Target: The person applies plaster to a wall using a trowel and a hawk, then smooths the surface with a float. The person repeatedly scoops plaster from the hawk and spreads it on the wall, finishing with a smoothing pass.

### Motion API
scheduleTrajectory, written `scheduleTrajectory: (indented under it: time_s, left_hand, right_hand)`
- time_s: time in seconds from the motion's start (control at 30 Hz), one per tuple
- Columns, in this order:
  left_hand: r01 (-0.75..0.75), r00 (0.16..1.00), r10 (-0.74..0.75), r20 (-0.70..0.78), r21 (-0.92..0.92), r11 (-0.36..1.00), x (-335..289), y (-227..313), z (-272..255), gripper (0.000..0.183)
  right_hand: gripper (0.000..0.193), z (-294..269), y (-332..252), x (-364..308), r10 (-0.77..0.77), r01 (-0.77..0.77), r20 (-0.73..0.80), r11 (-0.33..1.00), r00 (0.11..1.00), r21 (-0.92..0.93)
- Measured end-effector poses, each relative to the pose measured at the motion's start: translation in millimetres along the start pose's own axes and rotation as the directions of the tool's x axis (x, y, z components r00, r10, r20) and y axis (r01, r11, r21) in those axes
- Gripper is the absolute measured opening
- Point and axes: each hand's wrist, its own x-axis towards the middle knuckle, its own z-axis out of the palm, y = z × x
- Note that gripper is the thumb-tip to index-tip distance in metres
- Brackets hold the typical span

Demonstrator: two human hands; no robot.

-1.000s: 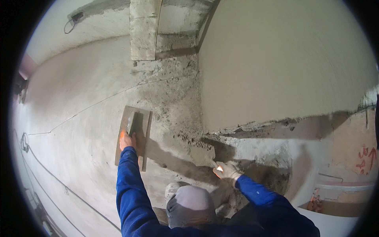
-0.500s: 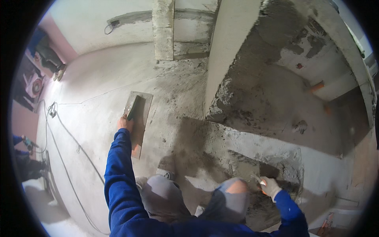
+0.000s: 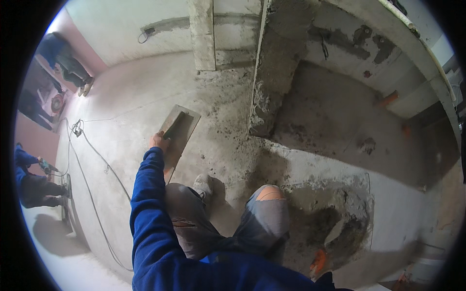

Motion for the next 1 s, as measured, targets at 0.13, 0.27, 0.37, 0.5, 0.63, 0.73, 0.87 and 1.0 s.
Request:
scheduleTrajectory:
  time_s: [0.13,0.27,0.37,0.5,0.63,0.73,0.87,1.0]
  left_hand:
    - [0.089,0.992,-0.067,0.106,-0.22,0.971,-3.7,6.4,-12.4,0.035]
    - [-0.127,0.98,0.154,0.123,-0.199,0.972,-12.0,30.5,-35.6,0.038]
    - [-0.4,0.906,0.378,0.188,0.092,0.912,-14.6,50.5,-41.8,0.033]
    - [-0.589,0.773,0.481,0.414,0.186,0.786,-20.1,74.1,-32.7,0.034]
    - [-0.733,0.603,0.554,0.574,0.126,0.669,-44.7,117.2,-8.1,0.037]
    - [-0.76,0.482,0.6,0.639,-0.036,0.649,-73.8,173.2,21.2,0.044]
    - [-0.776,0.305,0.685,0.662,-0.245,0.581,-112.3,279.5,92.7,0.042]
    - [-0.821,0.046,0.761,0.647,-0.41,0.397,-201.3,407.2,175.6,0.052]
  right_hand:
    - [0.044,75.9,-73.8,-39.2,-0.448,0.368,0.05,0.66,0.893,-0.655]
    - [0.041,123.5,-136.3,-55.1,-0.56,0.352,0.132,0.307,0.818,-0.884]
    - [0.032,142.0,-151.7,-43.8,-0.486,0.287,0.103,0.322,0.868,-0.902]
    - [0.022,151.6,-139.8,-27.2,-0.207,0.299,0.229,0.8,0.951,-0.52]
    - [0.02,156.1,-118.7,-19.1,-0.07,0.163,0.296,0.939,0.952,-0.303]
    - [0.019,164.2,-106.5,-16.0,-0.122,0.22,0.309,0.926,0.943,-0.306]
    - [0.023,176.6,-96.2,-20.1,-0.113,0.16,0.207,0.96,0.972,-0.23]
    - [0.016,180.3,-93.9,-40.7,-0.251,0.268,0.209,0.962,0.945,-0.058]
